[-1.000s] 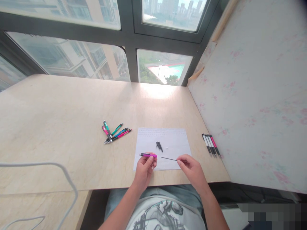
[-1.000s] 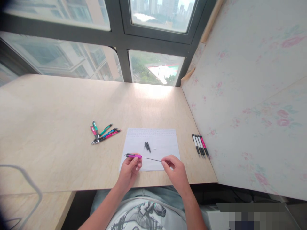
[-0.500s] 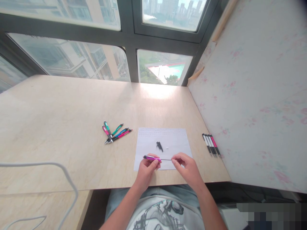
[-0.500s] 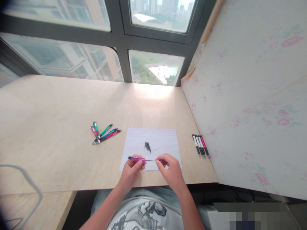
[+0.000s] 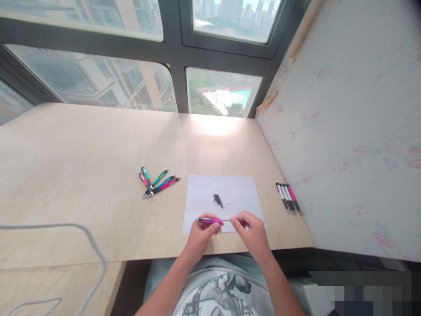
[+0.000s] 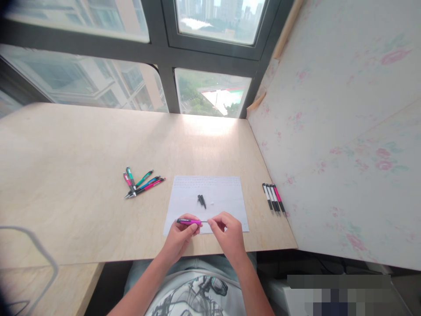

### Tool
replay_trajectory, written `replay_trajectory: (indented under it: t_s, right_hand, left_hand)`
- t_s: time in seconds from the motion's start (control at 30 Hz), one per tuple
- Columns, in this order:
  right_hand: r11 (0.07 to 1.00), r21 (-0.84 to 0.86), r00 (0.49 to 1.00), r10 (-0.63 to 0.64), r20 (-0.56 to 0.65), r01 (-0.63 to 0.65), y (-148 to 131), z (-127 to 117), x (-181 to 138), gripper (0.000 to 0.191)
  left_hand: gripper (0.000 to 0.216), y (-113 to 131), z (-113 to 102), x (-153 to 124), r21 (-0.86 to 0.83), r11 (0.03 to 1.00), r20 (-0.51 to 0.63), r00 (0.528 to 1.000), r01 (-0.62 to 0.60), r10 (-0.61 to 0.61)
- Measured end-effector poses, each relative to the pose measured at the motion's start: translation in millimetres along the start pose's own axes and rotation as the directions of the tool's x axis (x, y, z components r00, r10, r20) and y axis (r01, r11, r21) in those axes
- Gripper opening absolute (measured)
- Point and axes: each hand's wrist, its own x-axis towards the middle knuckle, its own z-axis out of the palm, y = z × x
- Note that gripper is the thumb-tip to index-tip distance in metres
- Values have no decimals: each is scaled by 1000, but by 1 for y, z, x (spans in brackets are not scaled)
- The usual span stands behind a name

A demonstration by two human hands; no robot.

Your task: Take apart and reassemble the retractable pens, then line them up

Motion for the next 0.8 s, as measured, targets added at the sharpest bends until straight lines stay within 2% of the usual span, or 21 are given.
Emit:
replay_trajectory:
  t_s: [0.13,0.23,0.3,0.37,0.47,0.67,0.8]
  right_hand:
    - [995,96,996,6,91,-14,-2,10,-1,33]
    - [961,262,986,45,162,-87,4,14,2,43]
    - [938,317,984,96,153,-140,12,14,7,51]
    - [948,274,986,138,95,-159,18,12,14,48]
    - [980,156,992,113,46,-119,17,7,21,38]
    - [993,116,987,-38,154,20,-7,5,16,21]
    - [997,52,984,-71,160,64,-10,9,13,16]
  left_hand:
    - [16,0,0,0,-14,1000,3,1000,-2,2]
    - [18,1,-1,1,-97,995,-40,999,21,-25]
    - [20,1,-2,1,-155,987,-62,997,29,-39]
    - [20,1,-3,2,-181,983,-61,997,33,-45]
    - [20,-1,-4,2,-195,980,-65,997,36,-49]
    - [20,-2,-4,1,-199,980,-75,997,11,-27]
    - [18,0,-2,0,-172,985,-56,998,-3,-7]
